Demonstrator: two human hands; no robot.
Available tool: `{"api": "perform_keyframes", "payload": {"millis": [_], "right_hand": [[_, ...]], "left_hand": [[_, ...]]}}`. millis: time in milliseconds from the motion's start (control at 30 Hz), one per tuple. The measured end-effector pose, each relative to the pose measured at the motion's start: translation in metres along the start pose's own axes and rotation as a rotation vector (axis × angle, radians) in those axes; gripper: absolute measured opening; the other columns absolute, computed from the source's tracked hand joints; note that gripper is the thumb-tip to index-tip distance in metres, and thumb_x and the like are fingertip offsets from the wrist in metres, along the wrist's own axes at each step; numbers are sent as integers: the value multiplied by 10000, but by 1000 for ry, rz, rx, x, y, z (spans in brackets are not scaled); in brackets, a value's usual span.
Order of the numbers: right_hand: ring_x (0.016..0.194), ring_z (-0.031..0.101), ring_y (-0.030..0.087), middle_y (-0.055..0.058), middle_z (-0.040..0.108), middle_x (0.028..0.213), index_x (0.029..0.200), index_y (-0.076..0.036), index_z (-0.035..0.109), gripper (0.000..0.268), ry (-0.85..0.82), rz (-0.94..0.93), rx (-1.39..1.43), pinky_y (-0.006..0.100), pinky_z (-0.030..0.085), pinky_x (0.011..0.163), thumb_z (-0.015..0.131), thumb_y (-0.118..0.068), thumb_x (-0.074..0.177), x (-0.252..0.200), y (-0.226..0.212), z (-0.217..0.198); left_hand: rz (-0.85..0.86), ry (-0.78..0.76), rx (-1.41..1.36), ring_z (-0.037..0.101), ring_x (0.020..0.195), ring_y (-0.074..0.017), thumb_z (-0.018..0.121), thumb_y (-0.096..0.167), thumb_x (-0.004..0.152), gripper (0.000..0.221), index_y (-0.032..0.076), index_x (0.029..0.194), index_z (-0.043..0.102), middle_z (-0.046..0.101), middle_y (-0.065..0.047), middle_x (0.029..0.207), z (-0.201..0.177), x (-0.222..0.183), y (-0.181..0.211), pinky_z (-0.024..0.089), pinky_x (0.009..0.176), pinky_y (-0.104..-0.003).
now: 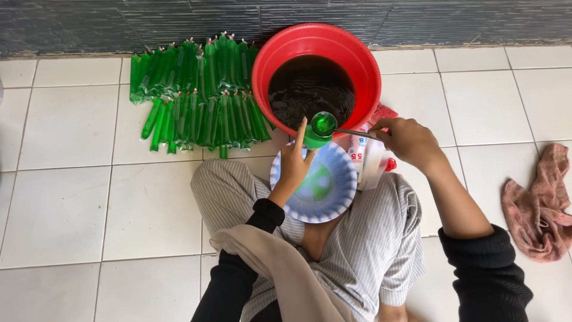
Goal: The person fills small clear pouches with a dark liquid from a large red basin using a ladle and a green funnel, then seals each pouch by hand with a white clip.
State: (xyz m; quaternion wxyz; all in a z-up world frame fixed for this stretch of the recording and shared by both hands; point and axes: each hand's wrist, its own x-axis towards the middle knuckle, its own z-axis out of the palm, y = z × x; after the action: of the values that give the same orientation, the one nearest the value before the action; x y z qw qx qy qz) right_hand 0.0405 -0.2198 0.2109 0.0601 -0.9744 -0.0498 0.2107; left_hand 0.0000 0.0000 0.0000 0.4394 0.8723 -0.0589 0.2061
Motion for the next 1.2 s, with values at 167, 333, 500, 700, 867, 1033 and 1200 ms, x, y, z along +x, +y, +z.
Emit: {"api": "perform_keyframes", "payload": {"millis": [167, 333, 500, 700, 867, 1033, 1200], "right_hand": [[910, 760, 330, 61, 802, 867, 1259, -268, 692, 265, 131, -56, -124, 490, 577, 870, 539, -328, 1051, -30, 5, 15], [840, 765, 302, 38, 773, 803, 1259, -313, 646, 231, 327, -136, -228, 462, 611, 813, 554, -345, 1049, -59, 12, 35], [598, 657, 67, -138, 615, 672, 1095, -342, 634, 85, 869, -266, -508, 217, 542, 594, 639, -395, 1028, -76, 17, 56], [612, 588, 63, -108, 501, 660, 1145, -286, 680, 97, 1105, -393, -541, 195, 487, 608, 668, -312, 1052, -87, 15, 57], [636, 602, 104, -62, 541, 704, 1143, -205, 716, 99, 1193, -480, -499, 207, 506, 631, 684, -228, 1052, -84, 12, 58], [675, 603, 119, -19, 579, 777, 1154, -137, 739, 109, 1304, -532, -510, 218, 522, 642, 699, -163, 1056, -77, 11, 56], [665, 672, 195, -3, 701, 895, 1197, -79, 702, 126, 1256, -495, -104, 299, 544, 622, 686, -144, 1091, -37, 37, 77]], "left_hand": [[51, 39, -66, 712, 951, -274, 749, 79, 901, 891, 216, 1632, 258, 708, -161, 1122, 8, 4, 2, 432, 979, -474], [129, 63, -83, 692, 964, -256, 739, 81, 915, 847, 201, 1621, 287, 697, -135, 1116, -6, 14, 12, 395, 1034, -499], [255, 47, -155, 717, 994, -266, 758, 28, 891, 853, 237, 1600, 332, 600, -122, 1385, -31, 28, 31, 324, 1114, -541], [288, -12, -223, 724, 1053, -244, 773, 22, 871, 878, 274, 1591, 337, 462, -31, 1556, -42, 39, 28, 271, 1138, -561], [261, -25, -331, 696, 1121, -278, 778, 33, 871, 831, 270, 1565, 386, 516, 4, 1508, -56, 42, 35, 261, 1148, -522], [222, 7, -434, 627, 1225, -267, 803, 26, 870, 822, 256, 1556, 412, 570, -2, 1433, -75, 50, 52, 307, 1165, -480], [182, -3, -396, 543, 1264, -298, 767, -49, 853, 877, 247, 1586, 388, 539, -24, 1447, -84, 53, 51, 377, 1154, -477]]}}
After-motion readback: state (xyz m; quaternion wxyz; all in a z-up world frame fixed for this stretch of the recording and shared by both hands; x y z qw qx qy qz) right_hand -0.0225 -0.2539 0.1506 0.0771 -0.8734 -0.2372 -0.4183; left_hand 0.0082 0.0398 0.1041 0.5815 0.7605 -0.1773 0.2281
